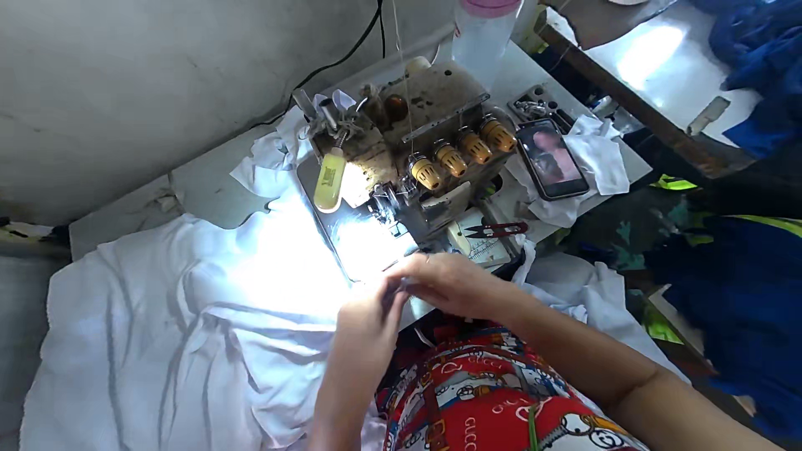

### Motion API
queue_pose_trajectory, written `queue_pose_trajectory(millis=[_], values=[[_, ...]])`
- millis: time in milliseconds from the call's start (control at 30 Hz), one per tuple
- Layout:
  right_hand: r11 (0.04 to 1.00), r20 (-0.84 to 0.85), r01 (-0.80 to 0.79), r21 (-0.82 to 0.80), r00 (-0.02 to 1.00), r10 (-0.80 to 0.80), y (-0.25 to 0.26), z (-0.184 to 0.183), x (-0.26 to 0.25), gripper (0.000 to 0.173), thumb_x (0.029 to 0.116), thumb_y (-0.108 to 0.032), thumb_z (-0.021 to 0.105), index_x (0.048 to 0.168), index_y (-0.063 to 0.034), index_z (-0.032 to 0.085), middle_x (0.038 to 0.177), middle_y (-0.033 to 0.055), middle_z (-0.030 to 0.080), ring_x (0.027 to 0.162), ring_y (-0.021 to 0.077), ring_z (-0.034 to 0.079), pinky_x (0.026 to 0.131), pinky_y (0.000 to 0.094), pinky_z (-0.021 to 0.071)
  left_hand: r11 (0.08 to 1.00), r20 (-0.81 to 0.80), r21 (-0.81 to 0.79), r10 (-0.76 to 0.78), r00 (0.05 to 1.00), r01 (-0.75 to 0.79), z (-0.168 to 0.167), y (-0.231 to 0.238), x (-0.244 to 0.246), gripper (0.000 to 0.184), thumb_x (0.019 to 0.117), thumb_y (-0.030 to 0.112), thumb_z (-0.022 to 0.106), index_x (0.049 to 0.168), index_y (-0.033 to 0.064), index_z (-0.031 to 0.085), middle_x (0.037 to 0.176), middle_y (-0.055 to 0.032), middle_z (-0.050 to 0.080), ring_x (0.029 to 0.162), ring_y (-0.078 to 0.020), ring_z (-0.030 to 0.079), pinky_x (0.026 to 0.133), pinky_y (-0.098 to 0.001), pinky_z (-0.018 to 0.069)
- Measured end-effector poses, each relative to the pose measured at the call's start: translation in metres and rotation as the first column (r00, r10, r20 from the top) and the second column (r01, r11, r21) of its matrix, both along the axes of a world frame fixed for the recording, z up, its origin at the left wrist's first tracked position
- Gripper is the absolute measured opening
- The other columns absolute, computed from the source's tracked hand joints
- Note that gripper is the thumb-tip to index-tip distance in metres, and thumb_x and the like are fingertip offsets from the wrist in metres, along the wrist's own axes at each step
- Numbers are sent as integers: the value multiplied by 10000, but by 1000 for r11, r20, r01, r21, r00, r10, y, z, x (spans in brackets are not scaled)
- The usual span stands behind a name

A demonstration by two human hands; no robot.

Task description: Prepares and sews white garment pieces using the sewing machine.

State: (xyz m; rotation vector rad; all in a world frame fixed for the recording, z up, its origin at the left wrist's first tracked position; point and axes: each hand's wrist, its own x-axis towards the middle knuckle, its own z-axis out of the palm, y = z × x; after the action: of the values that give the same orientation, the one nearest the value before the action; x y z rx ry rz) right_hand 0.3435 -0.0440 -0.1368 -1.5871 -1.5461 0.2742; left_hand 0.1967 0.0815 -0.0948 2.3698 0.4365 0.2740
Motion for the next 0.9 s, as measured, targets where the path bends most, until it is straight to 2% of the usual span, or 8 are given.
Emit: queue_pose_trajectory(millis=[100,267,400,467,567,700,800,900], values=[[992,41,120,-41,992,-119,-11,3,24,164,958,-64,600,1085,-2,683,1012,144,710,889,260,707,776,413,597,999,69,-16,-34,997,35,-2,-9,31,187,987,132,621,1087,20,732,990,-92,755,924,-132,727,856,-306,586],[969,-25,237,-73,971,-239,-23,1,33,178,978,-89,608,1135,-22,658,1052,127,674,892,195,681,790,354,589,997,107,-12,-76,991,78,-9,-12,50,180,1003,132,598,1100,51,726,1003,-80,750,939,-134,725,863,-313,581],[979,-376,199,43,911,-169,-29,-6,17,451,980,-299,676,1323,-18,597,1282,112,610,898,42,632,760,208,559,980,228,-129,-118,967,150,-5,-4,31,187,972,91,628,1113,10,719,995,-56,754,925,-41,708,872,-208,574],[989,-618,139,47,782,-81,-28,-5,8,536,958,-415,676,1294,-5,597,1207,18,639,861,-29,594,755,172,522,979,258,-145,-102,961,143,1,-3,18,183,958,83,633,1104,17,723,1005,-36,752,930,-27,698,869,-199,567],[995,-783,75,59,622,-1,-23,-1,-4,165,976,-186,657,1045,-37,654,913,-81,676,788,-42,619,726,167,534,980,267,-143,-94,959,135,2,-3,3,205,948,131,665,1126,40,712,1004,-14,730,929,-14,680,861,-172,562],[995,-720,26,98,692,53,-19,9,-15,142,998,-97,613,1063,14,672,960,-44,680,807,-64,604,744,135,524,964,245,-198,-129,961,180,-4,3,-6,511,981,375,656,1311,-14,628,1179,-80,708,989,-20,639,837,-186,515],[994,-630,48,97,776,24,-20,15,-17,168,993,-96,620,1049,46,689,957,12,687,812,-60,591,747,121,503,973,290,-201,-53,955,115,1,0,-2,303,962,302,690,1090,32,735,961,24,741,859,33,662,779,-139,544],[991,-642,115,63,765,-48,-23,16,-15,155,952,-133,699,963,22,697,843,-35,672,715,-82,556,662,97,471,983,341,-172,-1,940,64,6,-1,-2,147,942,197,708,965,68,773,877,54,746,792,53,664,740,-111,548]])
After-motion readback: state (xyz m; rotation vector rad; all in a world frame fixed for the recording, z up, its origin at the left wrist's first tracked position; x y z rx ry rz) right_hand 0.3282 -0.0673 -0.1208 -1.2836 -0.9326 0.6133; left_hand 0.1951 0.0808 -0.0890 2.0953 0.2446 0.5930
